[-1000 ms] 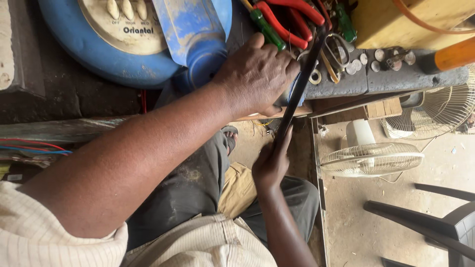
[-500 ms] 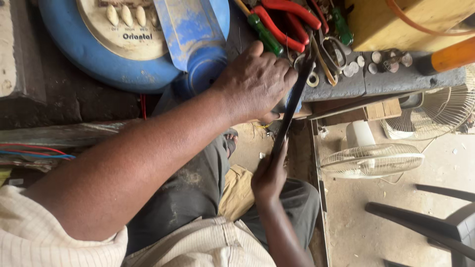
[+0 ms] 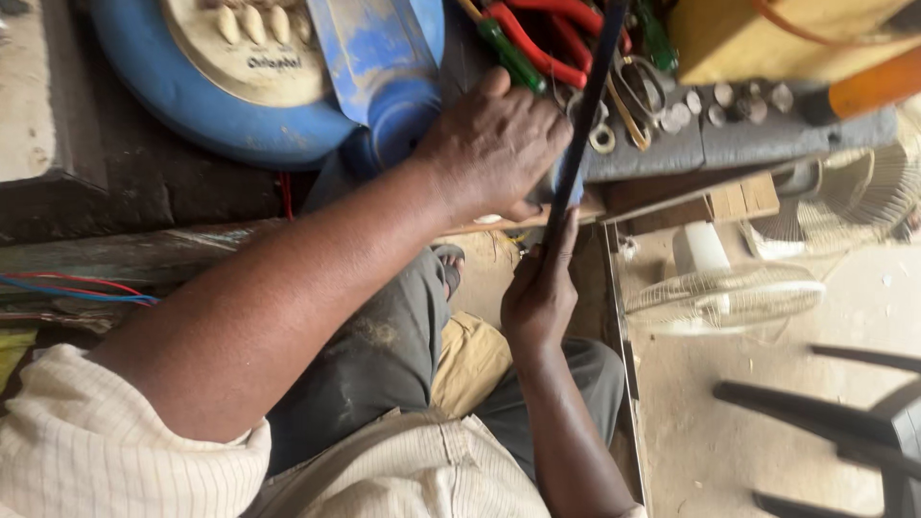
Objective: The person files a blue plastic fan blade with a metal file, repeatedly moving the file back and forth along the blade's edge. The person holds the blade steady with one hand while filing with the other, occasionally adjusting the blade's position.
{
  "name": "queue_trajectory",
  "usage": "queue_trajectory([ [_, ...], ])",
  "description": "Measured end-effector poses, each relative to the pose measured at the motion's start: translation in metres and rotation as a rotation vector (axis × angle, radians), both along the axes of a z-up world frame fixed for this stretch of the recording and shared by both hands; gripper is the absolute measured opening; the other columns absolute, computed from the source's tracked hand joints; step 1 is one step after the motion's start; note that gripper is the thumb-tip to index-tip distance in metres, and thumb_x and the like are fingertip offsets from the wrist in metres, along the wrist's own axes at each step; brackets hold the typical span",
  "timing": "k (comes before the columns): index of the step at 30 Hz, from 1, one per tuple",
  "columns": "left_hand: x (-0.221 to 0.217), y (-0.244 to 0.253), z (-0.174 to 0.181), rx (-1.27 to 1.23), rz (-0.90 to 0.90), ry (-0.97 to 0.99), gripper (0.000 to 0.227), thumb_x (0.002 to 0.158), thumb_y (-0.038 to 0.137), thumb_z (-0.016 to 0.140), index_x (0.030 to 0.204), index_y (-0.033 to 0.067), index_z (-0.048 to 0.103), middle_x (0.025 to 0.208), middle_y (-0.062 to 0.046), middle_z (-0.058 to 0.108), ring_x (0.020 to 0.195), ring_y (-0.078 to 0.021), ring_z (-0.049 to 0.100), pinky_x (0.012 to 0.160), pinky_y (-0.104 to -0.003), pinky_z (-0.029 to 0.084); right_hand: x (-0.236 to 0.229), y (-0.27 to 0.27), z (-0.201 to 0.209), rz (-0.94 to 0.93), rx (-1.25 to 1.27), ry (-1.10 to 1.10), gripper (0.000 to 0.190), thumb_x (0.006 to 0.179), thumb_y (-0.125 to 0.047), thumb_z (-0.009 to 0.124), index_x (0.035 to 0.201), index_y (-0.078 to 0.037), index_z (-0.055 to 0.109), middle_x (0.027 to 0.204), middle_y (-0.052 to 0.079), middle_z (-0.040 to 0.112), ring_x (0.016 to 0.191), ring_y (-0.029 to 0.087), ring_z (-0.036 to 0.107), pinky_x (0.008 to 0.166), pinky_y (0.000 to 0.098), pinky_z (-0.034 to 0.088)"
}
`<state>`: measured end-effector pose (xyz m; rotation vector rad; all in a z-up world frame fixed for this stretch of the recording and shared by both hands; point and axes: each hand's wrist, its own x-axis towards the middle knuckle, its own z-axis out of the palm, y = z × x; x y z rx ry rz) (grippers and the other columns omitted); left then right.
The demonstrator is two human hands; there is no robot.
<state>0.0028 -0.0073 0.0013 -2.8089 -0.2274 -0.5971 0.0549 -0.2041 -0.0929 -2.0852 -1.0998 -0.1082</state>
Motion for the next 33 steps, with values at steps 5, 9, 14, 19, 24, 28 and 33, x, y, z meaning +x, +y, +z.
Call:
queue_trajectory([
  [5,-0.005,0.005,0.001,-0.006,-0.023,-0.093,0.090,0.059,0.078,0.080,0.109,0.0040,0.065,0.094,-0.007,0.059,0.088,-0.0218,0.060,0.087,-0.039,0.040,-0.011,-0.019,-0.005,0.002,-0.030,0.081,0.066,0.105,-0.007,0.048,0.165,-0.005,0.021,0.082,0.013,0.067,0.066,0.023,0.069,0.061,0.0360,0.056],
  [9,-0.003,0.002,0.006,-0.010,0.042,-0.069,0.094,0.057,0.084,0.077,0.107,0.0041,0.065,0.090,-0.007,0.060,0.086,-0.0226,0.061,0.085,-0.040,0.041,-0.016,-0.025,-0.005,-0.014,-0.045,0.076,0.063,0.107,-0.007,0.048,0.164,-0.006,0.022,0.093,0.016,0.072,0.068,0.026,0.072,0.061,0.0380,0.056],
  [14,-0.002,0.003,0.010,-0.003,0.083,0.085,0.098,0.060,0.090,0.072,0.106,0.0041,0.064,0.084,-0.008,0.061,0.079,-0.0232,0.062,0.083,-0.043,0.042,-0.022,-0.042,-0.004,0.051,-0.050,-0.039,0.067,0.106,-0.005,0.048,0.165,-0.004,0.017,0.109,0.025,0.070,0.082,0.039,0.073,0.065,0.0413,0.058],
  [19,-0.002,0.006,0.005,-0.031,0.050,0.061,0.094,0.063,0.088,0.073,0.105,0.0042,0.064,0.084,-0.007,0.062,0.080,-0.0231,0.062,0.085,-0.042,0.042,-0.019,-0.028,-0.005,0.007,-0.071,0.028,0.067,0.105,-0.005,0.048,0.165,-0.005,0.017,0.108,0.025,0.072,0.077,0.038,0.073,0.065,0.0414,0.058],
  [24,-0.003,0.005,0.004,0.047,0.065,-0.008,0.097,0.055,0.088,0.073,0.105,0.0064,0.064,0.085,-0.005,0.062,0.082,-0.0210,0.062,0.088,-0.041,0.042,-0.008,-0.007,-0.009,-0.011,-0.031,0.018,0.066,0.106,-0.004,0.048,0.163,-0.005,0.016,0.123,0.025,0.073,0.075,0.035,0.074,0.064,0.0409,0.058],
  [28,0.000,0.005,0.003,-0.026,0.041,0.125,0.099,0.067,0.091,0.069,0.106,0.0009,0.063,0.087,-0.010,0.062,0.082,-0.0244,0.061,0.084,-0.042,0.042,-0.021,-0.038,-0.010,0.028,-0.071,-0.016,0.067,0.107,-0.005,0.047,0.165,-0.006,0.016,0.119,0.028,0.069,0.088,0.040,0.074,0.068,0.0414,0.059],
  [33,0.011,0.009,-0.013,0.054,0.039,-0.018,0.107,0.055,0.097,0.067,0.106,0.0038,0.063,0.084,-0.011,0.062,0.079,-0.0245,0.061,0.079,-0.044,0.043,-0.012,-0.019,-0.006,0.062,-0.028,-0.017,0.068,0.103,-0.002,0.044,0.166,-0.006,0.018,0.125,0.030,0.068,0.095,0.043,0.073,0.072,0.0415,0.060],
])
